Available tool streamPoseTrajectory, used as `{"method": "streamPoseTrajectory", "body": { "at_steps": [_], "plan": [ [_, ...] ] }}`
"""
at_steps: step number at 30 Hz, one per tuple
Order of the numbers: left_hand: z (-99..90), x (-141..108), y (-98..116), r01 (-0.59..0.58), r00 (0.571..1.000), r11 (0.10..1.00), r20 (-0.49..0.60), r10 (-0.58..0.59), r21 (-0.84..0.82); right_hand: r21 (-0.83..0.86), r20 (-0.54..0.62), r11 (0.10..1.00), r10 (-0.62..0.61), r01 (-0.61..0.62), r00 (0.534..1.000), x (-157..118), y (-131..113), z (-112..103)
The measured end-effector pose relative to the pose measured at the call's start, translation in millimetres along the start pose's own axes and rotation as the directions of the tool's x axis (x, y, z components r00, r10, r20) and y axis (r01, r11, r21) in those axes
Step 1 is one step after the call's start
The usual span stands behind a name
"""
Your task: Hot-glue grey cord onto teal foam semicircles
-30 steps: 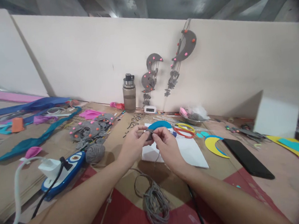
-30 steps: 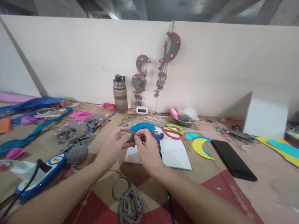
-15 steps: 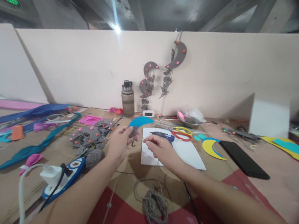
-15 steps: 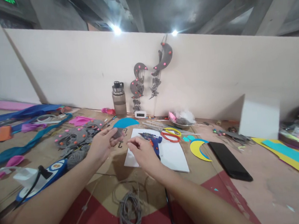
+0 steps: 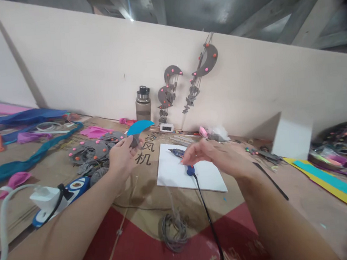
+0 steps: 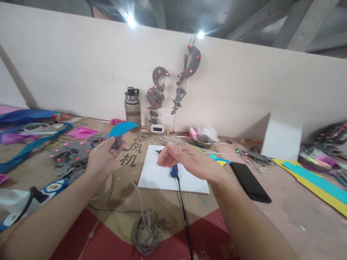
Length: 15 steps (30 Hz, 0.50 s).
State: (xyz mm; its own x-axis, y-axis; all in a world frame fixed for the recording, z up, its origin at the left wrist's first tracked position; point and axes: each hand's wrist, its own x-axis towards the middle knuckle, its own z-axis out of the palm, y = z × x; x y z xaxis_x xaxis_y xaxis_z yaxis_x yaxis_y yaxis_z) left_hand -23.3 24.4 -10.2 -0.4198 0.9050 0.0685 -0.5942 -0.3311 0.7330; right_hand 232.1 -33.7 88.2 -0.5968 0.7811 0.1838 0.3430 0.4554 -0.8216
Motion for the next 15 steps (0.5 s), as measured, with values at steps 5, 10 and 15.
{"method": "streamPoseTrajectory", "body": {
  "at_steps": [5,10,15],
  "plan": [
    [3.7,-5,1,-0.039,0.997,0.998,0.068,0.036,0.047,-0.467,-0.417,0.754,0.274,-0.462,0.867,21,65,15],
    [6.0,-9,-2,-0.066,0.99,0.986,0.133,0.046,0.153,-0.498,-0.502,0.68,0.281,-0.539,0.818,30,105,38],
    [6.2,-12,-1,-0.044,0.989,0.976,0.148,0.013,0.212,-0.042,-0.532,0.883,0.376,-0.467,0.759,36,125,25]
  ]
}}
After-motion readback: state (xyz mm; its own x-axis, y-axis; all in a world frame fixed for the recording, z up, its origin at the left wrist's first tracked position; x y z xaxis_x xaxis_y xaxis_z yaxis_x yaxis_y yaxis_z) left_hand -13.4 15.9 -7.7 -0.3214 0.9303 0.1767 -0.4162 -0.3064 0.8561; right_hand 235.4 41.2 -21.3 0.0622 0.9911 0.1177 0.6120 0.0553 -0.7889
